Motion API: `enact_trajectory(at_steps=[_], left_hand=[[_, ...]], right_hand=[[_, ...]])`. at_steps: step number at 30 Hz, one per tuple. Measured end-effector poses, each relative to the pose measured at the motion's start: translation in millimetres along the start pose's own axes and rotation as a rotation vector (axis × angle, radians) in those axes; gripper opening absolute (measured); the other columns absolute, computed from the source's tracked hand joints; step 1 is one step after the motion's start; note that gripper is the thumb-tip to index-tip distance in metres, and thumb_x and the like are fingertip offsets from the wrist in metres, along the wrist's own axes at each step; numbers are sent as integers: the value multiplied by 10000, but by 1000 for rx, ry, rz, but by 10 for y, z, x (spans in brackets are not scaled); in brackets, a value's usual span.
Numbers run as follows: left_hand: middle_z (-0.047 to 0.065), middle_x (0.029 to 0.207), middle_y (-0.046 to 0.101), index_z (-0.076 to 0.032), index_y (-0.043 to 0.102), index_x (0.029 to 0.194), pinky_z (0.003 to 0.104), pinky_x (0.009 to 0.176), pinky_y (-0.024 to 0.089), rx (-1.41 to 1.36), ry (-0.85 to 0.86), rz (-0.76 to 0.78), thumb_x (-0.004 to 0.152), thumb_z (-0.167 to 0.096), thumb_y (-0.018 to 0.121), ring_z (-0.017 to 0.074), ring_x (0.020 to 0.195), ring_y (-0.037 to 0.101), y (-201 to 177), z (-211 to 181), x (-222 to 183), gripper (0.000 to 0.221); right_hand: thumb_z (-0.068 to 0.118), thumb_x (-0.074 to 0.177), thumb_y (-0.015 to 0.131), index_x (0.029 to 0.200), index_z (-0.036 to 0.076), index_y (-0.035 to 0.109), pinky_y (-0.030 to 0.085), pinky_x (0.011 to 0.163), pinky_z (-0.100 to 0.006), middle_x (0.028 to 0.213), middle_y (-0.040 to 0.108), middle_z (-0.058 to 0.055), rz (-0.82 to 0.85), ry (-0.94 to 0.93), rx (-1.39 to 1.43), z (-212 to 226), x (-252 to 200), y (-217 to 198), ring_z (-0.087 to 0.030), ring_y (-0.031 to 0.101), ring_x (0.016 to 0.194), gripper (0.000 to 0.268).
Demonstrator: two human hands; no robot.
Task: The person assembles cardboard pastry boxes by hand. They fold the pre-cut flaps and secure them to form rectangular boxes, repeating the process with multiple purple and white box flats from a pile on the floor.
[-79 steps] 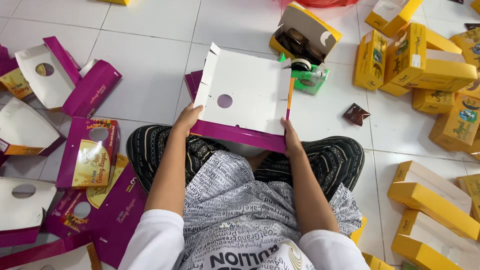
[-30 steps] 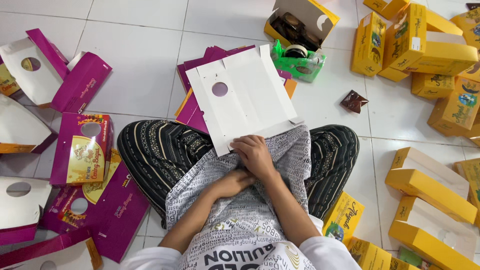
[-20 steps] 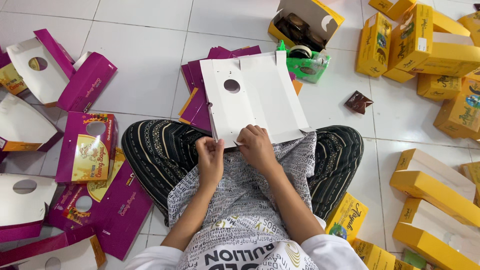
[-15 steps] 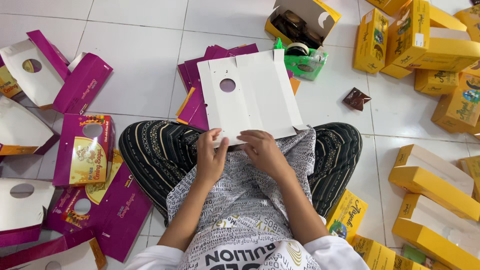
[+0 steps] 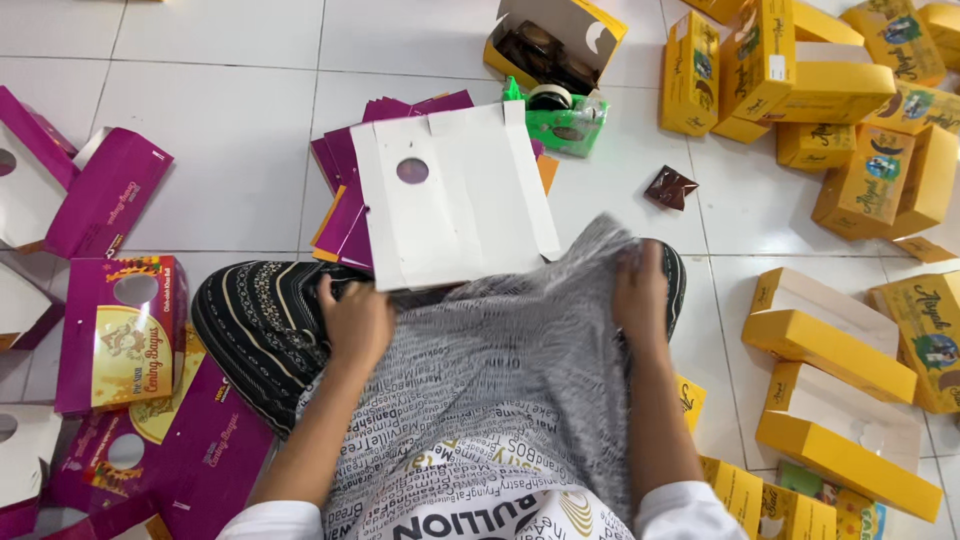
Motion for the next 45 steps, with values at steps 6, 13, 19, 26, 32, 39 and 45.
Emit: enact_trajectory(at_steps=[6, 13, 19, 26, 32, 39, 45], left_hand=[[87, 767, 623, -118, 589, 1027, 516, 971, 157, 140, -262, -258, 822, -153, 604, 256, 834, 596, -581, 648, 183, 208], [53, 963, 492, -178, 579, 1002, 578, 917, 267, -99, 225, -330, 770, -287, 649, 262, 955, 508, -1130, -362, 24, 266], [205, 1283, 410, -193, 403, 1291, 551, 1007, 126, -3, 342, 603, 837, -463, 451, 397, 1263, 258, -682, -711, -714, 529], [169, 1017, 490, -162, 435, 1233, 476, 836, 322, 30, 230, 267, 826, -430, 472, 331, 986, 450, -103, -503, -120, 488], [137, 1205, 445, -126, 518, 1122, 477, 930, 235, 93, 294, 316, 820, -143, 487, 275, 1125, 368, 213, -565, -189, 304], [118, 860, 621, -86, 621, 939, 404, 732, 456, -729, 118, 130, 860, -183, 476, 287, 831, 596, -732, -276, 164, 191], [138, 1135, 409, -78, 491, 991, 468, 941, 336, -1257, -221, -409, 909, -250, 477, 345, 1147, 379, -738, -124, 96, 192]], right_hand=[[448, 729, 657, 1105, 176, 454, 451, 687, -460, 925, 543, -129, 135, -218, -625, 58, 440, -462, -345, 561, 867, 506], [309, 862, 471, 1140, 163, 529, 406, 898, -432, 1082, 574, -69, 678, -451, -541, 1425, 45, 34, -231, 545, 1040, 320], [295, 860, 409, 1240, -9, 306, 456, 734, -524, 918, 598, -236, 1084, -339, -315, 1045, -1106, 832, -393, 604, 880, 497], [205, 760, 545, 1001, 41, 509, 505, 538, -454, 813, 614, -175, 835, -435, -425, 1241, -737, 925, -350, 637, 683, 294], [237, 785, 487, 1007, 17, 548, 497, 644, -462, 828, 610, -191, 858, -473, -162, 1075, -772, 1335, -381, 614, 796, 319], [75, 685, 526, 1069, 65, 526, 479, 693, -434, 952, 546, -170, 378, -626, -85, 1514, -191, 1169, -360, 549, 900, 384], [60, 757, 477, 1085, 112, 582, 455, 845, -345, 1061, 596, -123, 193, -797, -171, 1399, 49, 1370, -280, 554, 1044, 347]])
Point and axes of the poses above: each hand's wrist, its own x-axis towards the middle knuckle, its own y-axis out of the palm, z = x × y, the point moved 3 cm from there along x, towards the middle knuckle
